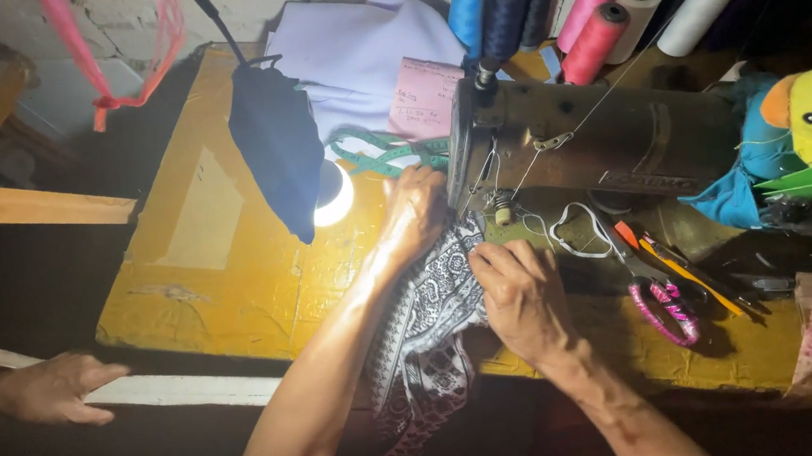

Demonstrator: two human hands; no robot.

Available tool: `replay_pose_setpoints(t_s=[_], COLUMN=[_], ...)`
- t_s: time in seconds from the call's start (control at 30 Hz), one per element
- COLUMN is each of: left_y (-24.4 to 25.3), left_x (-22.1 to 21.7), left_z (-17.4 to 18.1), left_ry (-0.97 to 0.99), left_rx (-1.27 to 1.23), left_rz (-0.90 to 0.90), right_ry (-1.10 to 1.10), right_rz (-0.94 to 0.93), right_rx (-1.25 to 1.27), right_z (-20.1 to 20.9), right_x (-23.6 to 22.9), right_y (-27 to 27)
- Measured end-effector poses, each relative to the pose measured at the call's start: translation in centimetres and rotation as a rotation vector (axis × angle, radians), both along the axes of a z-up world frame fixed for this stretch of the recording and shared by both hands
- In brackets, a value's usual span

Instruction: Preparing and inspecting a strip of patterned fabric at a sewing workstation by running it through the hands to check for quality and alignment.

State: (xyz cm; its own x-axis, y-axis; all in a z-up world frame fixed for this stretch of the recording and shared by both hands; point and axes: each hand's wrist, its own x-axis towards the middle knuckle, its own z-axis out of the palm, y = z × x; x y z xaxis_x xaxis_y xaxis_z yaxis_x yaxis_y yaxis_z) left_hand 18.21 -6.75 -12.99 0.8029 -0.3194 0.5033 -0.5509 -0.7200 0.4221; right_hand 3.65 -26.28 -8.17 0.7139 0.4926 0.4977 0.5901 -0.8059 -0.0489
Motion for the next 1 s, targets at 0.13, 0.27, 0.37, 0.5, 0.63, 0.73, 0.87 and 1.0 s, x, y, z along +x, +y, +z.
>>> replay_pose_setpoints(t_s=[0.13,0.27,0.37,0.5,0.63,0.73,0.87,1.0], left_y=[0.6,0.7,1.2,4.5,8.6,9.5,9.0,6.6], left_x=[3.6,2.9,-0.1,-14.6,-26.8,-32.1,-35.6,-35.3], left_z=[-3.8,-2.4,0.6,11.9,11.7,7.6,-8.9,-12.9], left_ry=[0.027,0.042,0.097,0.129,0.611,1.144,1.125,0.966], left_rx=[0.005,0.000,-0.067,-0.338,-0.177,0.183,0.354,0.092], left_rz=[-0.149,-0.149,-0.068,0.148,0.448,0.513,0.554,0.775], right_ry=[0.096,0.180,0.151,0.145,-0.013,-0.121,-0.163,-0.179], right_rz=[-0.108,-0.072,-0.070,-0.091,-0.122,-0.151,-0.131,-0.138], right_rx=[0.060,0.183,0.158,0.158,0.181,0.216,0.289,0.307], right_z=[1.7,-1.2,0.7,1.1,0.4,0.0,0.4,0.0], right_x=[-1.4,-0.5,-1.3,-1.6,-1.4,-1.5,-1.9,-2.2], right_y=[1.7,1.3,1.3,1.2,1.8,2.1,2.4,2.2])
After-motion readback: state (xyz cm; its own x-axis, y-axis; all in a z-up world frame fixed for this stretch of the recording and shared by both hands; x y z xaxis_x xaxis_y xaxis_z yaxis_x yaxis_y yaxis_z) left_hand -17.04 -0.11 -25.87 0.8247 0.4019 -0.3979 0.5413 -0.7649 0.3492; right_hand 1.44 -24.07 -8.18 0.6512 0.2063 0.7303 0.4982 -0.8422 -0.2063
